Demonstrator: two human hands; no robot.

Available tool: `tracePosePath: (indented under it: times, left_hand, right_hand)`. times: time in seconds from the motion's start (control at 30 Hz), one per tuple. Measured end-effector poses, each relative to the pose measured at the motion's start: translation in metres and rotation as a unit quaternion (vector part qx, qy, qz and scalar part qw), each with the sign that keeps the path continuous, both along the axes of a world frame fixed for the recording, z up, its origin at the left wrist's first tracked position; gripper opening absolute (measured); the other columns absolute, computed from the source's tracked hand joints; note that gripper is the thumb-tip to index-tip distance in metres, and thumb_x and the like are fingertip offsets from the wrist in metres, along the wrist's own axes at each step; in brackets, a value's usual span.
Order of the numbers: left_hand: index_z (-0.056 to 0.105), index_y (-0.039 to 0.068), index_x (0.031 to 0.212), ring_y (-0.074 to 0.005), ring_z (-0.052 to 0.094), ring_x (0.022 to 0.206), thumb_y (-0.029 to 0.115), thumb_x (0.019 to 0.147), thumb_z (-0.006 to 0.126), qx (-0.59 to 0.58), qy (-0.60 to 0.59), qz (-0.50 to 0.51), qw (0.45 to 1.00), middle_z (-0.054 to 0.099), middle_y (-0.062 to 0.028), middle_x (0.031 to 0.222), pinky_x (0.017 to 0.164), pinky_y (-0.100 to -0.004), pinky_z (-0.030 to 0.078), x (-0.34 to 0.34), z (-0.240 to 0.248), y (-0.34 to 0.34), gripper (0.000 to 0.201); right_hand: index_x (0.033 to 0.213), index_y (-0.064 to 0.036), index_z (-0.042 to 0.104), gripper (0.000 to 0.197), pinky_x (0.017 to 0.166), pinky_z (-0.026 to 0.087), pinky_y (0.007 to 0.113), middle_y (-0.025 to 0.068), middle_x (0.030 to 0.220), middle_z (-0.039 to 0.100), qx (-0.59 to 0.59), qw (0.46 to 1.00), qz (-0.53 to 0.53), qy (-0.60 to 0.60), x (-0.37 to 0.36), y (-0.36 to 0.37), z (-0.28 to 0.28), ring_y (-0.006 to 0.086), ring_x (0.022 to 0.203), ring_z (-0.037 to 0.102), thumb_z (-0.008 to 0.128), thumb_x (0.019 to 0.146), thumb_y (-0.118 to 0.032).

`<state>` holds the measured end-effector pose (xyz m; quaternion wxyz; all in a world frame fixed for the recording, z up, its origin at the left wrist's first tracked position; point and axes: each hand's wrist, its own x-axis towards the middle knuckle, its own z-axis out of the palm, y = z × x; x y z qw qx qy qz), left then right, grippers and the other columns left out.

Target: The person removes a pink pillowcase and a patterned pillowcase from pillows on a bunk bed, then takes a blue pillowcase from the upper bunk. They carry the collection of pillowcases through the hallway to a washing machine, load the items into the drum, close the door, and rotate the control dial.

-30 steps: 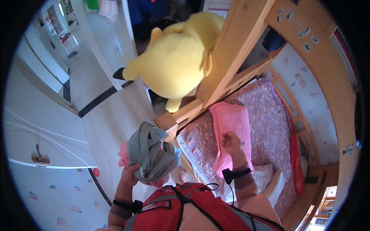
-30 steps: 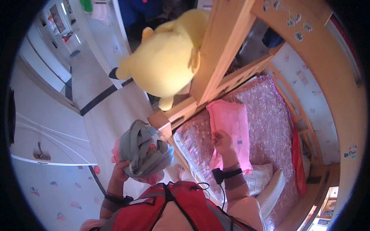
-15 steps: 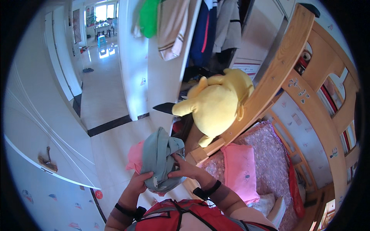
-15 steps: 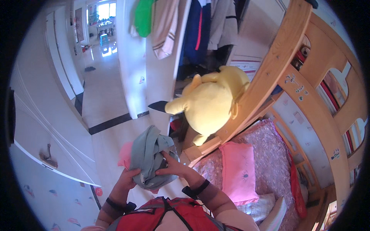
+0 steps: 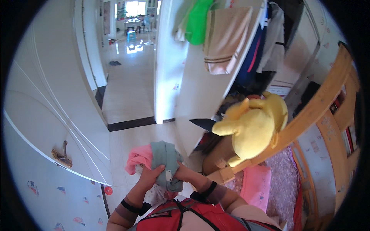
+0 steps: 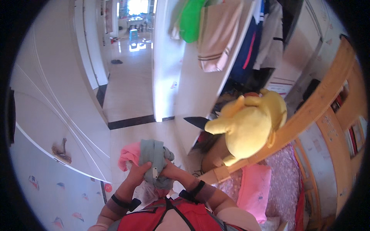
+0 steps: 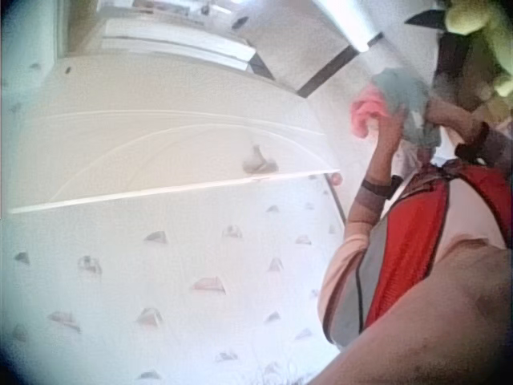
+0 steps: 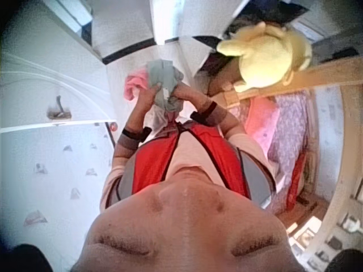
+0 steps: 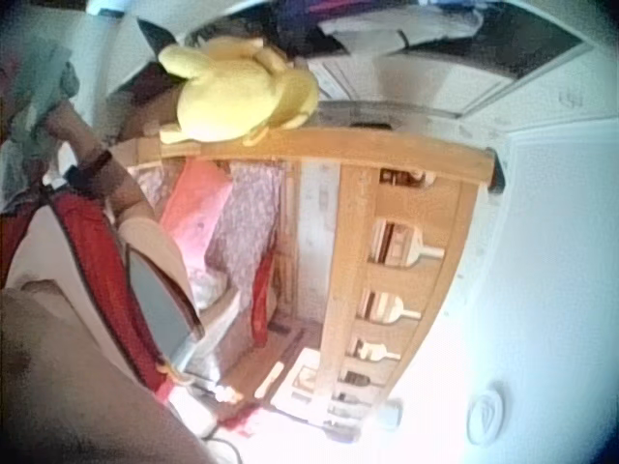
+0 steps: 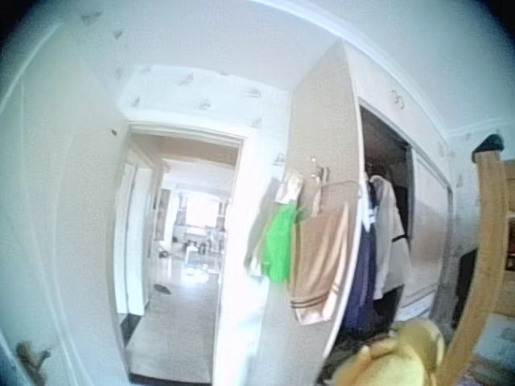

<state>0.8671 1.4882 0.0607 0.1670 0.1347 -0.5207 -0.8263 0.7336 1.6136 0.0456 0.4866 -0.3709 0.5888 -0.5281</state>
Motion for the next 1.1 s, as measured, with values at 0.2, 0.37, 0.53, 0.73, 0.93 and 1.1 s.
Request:
tracePosePath:
  times: [0.2, 0.37, 0.53, 0.73, 0.93, 1.1]
  left_hand:
    - [0.042, 0.0, 0.132, -0.0205, 0.052, 0.113, 0.018, 0.085, 0.065, -0.179, -0.034, 0.062, 0.981, 0.054, -0.0096, 0.121, 0.095, -0.0352, 0.043, -0.051, 0.026, -0.073, 0.055]
    - [0.042, 0.001, 0.132, -0.021, 0.05, 0.116, 0.016, 0.084, 0.066, -0.177, -0.091, 0.085, 0.976, 0.053, -0.0099, 0.124, 0.099, -0.0348, 0.04, -0.077, 0.038, -0.137, 0.056]
    - [0.046, -0.001, 0.127, -0.0191, 0.055, 0.109, 0.016, 0.086, 0.065, -0.118, -0.11, 0.134, 0.978, 0.057, -0.013, 0.121, 0.091, -0.0318, 0.046, -0.074, 0.024, -0.191, 0.049]
    - [0.048, 0.001, 0.124, -0.0217, 0.059, 0.105, 0.018, 0.088, 0.06, 0.017, -0.199, 0.277, 0.94, 0.059, -0.0133, 0.117, 0.088, -0.034, 0.048, -0.032, -0.014, -0.279, 0.042]
    - [0.048, 0.003, 0.125, -0.0209, 0.059, 0.1, 0.022, 0.086, 0.062, 0.077, -0.219, 0.384, 0.894, 0.061, -0.0101, 0.111, 0.084, -0.0326, 0.048, -0.028, -0.05, -0.389, 0.046]
    - [0.05, 0.003, 0.121, -0.019, 0.06, 0.099, 0.021, 0.087, 0.06, 0.043, -0.203, 0.317, 0.925, 0.062, -0.009, 0.107, 0.082, -0.0317, 0.048, -0.099, -0.034, -0.487, 0.04]
  right_hand:
    - [0.126, -0.0031, 0.053, 0.055, 0.093, 0.045, 0.036, 0.0118, 0.121, 0.059, -0.063, 0.995, 0.012, 0.08, -0.067, -0.084, -0.012, 0.0222, 0.11, 0.055, 0.071, 0.075, -0.014]
    - [0.117, -0.0036, 0.061, 0.045, 0.089, 0.048, 0.035, 0.0115, 0.112, 0.065, -0.045, 0.996, 0.018, 0.078, -0.118, -0.153, 0.013, 0.0215, 0.104, 0.061, 0.072, 0.075, -0.014]
    - [0.116, -0.0025, 0.061, 0.048, 0.089, 0.048, 0.035, 0.0098, 0.111, 0.065, -0.04, 0.997, -0.021, 0.063, -0.167, -0.226, -0.007, 0.0205, 0.103, 0.061, 0.074, 0.07, -0.007]
    - [0.119, 0.0022, 0.056, 0.052, 0.09, 0.049, 0.038, 0.0101, 0.113, 0.063, -0.027, 0.99, -0.118, -0.073, -0.222, -0.319, -0.023, 0.0247, 0.105, 0.06, 0.066, 0.068, 0.006]
    - [0.12, 0.0008, 0.057, 0.051, 0.088, 0.049, 0.035, 0.0104, 0.112, 0.063, -0.002, 0.98, -0.169, -0.1, -0.249, -0.419, 0.015, 0.024, 0.101, 0.061, 0.069, 0.07, 0.004]
    - [0.124, -0.0009, 0.054, 0.056, 0.089, 0.049, 0.039, 0.0104, 0.114, 0.061, -0.036, 0.983, -0.15, -0.098, -0.301, -0.491, 0.004, 0.0265, 0.106, 0.059, 0.061, 0.069, 0.009]
